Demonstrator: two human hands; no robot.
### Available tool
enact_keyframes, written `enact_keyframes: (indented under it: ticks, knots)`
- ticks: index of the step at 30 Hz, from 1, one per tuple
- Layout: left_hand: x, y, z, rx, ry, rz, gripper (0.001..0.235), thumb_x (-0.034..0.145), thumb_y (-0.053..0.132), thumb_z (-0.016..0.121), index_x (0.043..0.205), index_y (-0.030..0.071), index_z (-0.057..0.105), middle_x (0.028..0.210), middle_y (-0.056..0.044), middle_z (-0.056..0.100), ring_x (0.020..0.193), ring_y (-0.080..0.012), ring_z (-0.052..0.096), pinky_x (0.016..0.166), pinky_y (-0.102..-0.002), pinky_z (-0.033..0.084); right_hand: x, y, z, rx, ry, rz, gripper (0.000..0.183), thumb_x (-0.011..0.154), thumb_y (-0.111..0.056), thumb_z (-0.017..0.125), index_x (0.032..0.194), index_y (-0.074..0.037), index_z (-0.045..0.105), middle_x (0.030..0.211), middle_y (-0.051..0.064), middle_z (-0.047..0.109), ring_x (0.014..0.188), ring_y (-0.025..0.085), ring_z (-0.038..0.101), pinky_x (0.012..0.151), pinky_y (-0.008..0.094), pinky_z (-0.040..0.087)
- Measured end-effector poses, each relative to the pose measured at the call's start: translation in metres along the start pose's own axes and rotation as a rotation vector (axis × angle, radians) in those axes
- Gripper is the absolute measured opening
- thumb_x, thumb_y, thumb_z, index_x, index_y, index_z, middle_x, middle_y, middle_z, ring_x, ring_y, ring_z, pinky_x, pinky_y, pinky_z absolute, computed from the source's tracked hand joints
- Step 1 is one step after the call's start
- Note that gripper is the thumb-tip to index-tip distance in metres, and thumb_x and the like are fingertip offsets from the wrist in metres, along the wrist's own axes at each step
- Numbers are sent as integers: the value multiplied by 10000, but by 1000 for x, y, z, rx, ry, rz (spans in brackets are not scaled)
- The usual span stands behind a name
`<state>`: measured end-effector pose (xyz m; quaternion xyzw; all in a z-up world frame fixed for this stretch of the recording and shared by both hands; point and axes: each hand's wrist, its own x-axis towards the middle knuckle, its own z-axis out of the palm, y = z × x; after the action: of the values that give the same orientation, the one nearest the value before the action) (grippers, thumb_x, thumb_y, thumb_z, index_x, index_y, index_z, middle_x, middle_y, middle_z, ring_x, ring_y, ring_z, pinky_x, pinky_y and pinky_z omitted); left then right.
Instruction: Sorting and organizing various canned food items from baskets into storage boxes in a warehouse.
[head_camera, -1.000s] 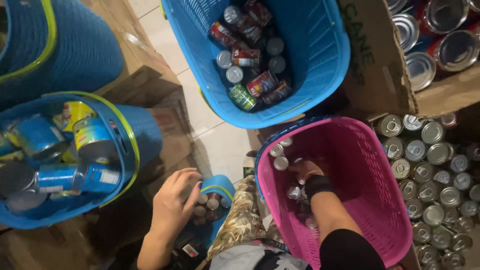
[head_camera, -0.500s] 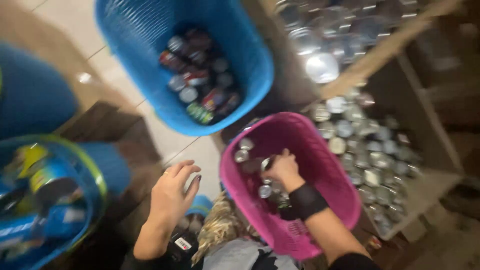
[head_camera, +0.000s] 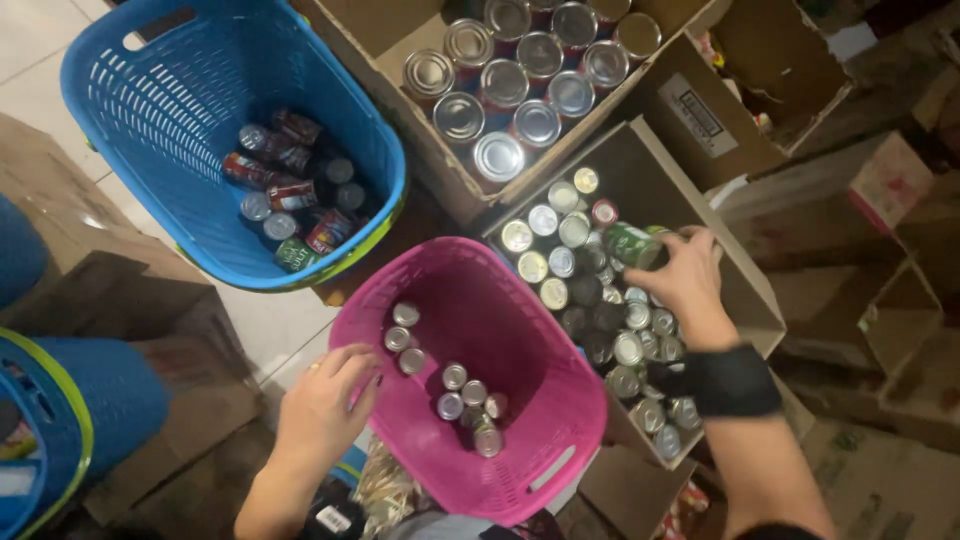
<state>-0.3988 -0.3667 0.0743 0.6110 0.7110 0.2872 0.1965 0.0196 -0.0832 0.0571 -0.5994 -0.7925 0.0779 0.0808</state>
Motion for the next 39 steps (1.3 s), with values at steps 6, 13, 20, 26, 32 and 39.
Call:
enact_keyframes:
  ticks: [6, 13, 20, 26, 32, 39]
  knots:
    - [-37, 28, 17, 86, 55, -129, 228, 779, 175, 739, 1004, 149, 710, 1150, -3, 717, 1016, -265, 683, 806, -397, 552, 49, 64, 69, -481, -94, 158, 568, 618, -414, 882, 1122, -177, 770, 1353, 232, 472, 1256, 475, 427, 929, 555, 475]
    - [-68, 58, 45, 154, 143, -273, 287, 747, 155, 730, 1033, 153, 707, 1148, -31, 718, 1038, -273, 688, 846, -394, 555, 86, 97, 142, -697, -45, -38, 276, 881, -275, 715, 1153, -238, 733, 1313, 140, 503, 1182, 382, 510, 865, 485, 517]
    - [-67, 82, 59, 185, 166, -325, 268, 755, 177, 749, 1019, 155, 707, 1131, -27, 723, 1015, -272, 694, 831, -394, 556, 139, 176, 194, -214, -454, 86, 899, 642, -170, 907, 1435, -218, 487, 1466, 235, 319, 1297, 468, 430, 1022, 510, 464]
    - [-52, 93, 64, 205, 129, -248, 297, 735, 165, 751, 1026, 136, 704, 1126, -37, 717, 1033, -286, 682, 839, -401, 554, 110, 176, 140, -171, -393, -27, 704, 806, -137, 779, 1465, -244, 554, 1436, 232, 482, 1264, 443, 564, 967, 531, 529]
    - [-39, 76, 70, 214, 156, -66, 329, 777, 162, 745, 1095, 106, 684, 1159, -108, 678, 1052, -335, 656, 852, -434, 546, 33, 7, -47, 402, 20, -534, 284, 941, -128, 739, 1217, -68, 711, 1206, 145, 688, 1113, 320, 677, 931, 435, 553]
    - [-26, 57, 53, 84, 112, -24, 263, 804, 151, 734, 1062, 137, 682, 1185, -68, 683, 1058, -324, 646, 863, -438, 540, -48, -174, -40, 554, -387, -847, 316, 819, -195, 780, 1112, -96, 716, 1048, 95, 719, 973, 292, 703, 797, 388, 558]
